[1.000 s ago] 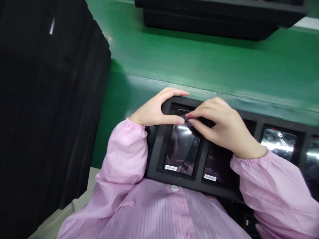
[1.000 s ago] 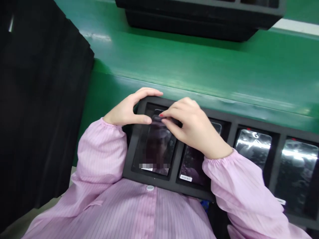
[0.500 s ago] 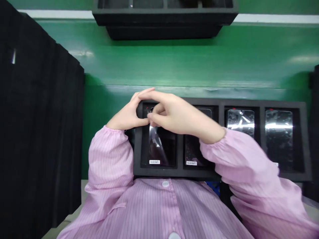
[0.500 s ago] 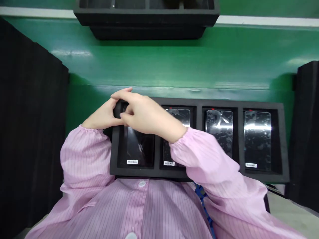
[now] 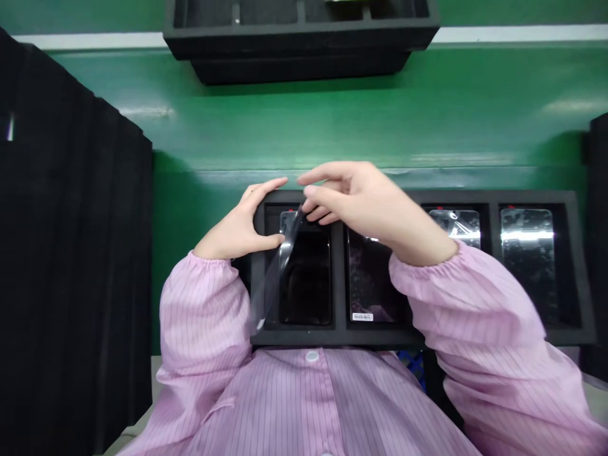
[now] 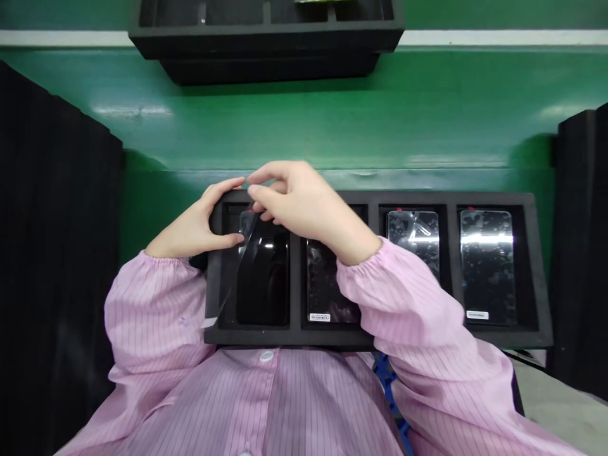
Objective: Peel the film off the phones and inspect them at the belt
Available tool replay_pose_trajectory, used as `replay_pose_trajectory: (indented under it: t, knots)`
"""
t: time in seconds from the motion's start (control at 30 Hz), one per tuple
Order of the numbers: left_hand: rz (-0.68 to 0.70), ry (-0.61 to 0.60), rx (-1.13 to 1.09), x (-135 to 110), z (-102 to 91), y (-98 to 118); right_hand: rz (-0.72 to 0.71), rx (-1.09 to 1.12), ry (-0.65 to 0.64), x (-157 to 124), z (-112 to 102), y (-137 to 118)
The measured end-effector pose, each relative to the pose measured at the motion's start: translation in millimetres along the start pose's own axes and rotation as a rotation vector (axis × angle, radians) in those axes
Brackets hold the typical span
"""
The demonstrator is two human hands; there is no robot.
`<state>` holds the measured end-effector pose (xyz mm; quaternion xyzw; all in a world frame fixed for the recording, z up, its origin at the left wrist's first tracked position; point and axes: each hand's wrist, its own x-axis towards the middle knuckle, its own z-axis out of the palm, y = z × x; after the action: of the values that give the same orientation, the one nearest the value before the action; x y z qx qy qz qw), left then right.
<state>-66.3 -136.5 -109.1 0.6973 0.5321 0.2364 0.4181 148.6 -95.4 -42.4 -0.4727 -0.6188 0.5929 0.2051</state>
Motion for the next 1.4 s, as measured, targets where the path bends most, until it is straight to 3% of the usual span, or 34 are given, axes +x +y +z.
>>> replay_pose_trajectory:
  t: [0.17,0.27,0.33,0.5,0.6,0.7,0.87,1.17,1.4]
  knots:
    - [-0.031,-0.026,-0.007,-1,-1.1,3,-0.148,-0.242,0.208,-30,-53,3]
    - [-0.07,-0.025,0.008,-1,-0.8,5,-0.268,-0.555,0.301,-47,-84,32]
    - [-0.086,-0.032,0.015,-1,-0.7,7,-0.377,-0.778,0.292,-53,-96,54]
    - [-0.138,-0.02,-0.047,0,1.4,5,-0.606,-1.117,0.22,-55,-93,78]
    - [-0.099,0.085,-0.147,7,5.9,-8,-0.647,-1.191,0.217,-60,-78,80]
    - [-0.01,0.173,-0.291,18,11.0,-22,-0.557,-1.211,0.226,-63,-68,82]
    - [-0.021,0.145,-0.439,28,12.8,-29,-0.519,-1.122,0.165,-57,-72,82]
    - [-0.064,0.108,-0.467,32,9.9,-27,-0.541,-1.064,0.119,-54,-65,84]
    - [-0.099,0.125,-0.449,29,8.2,-25,-0.531,-0.83,-0.015,-52,-83,71]
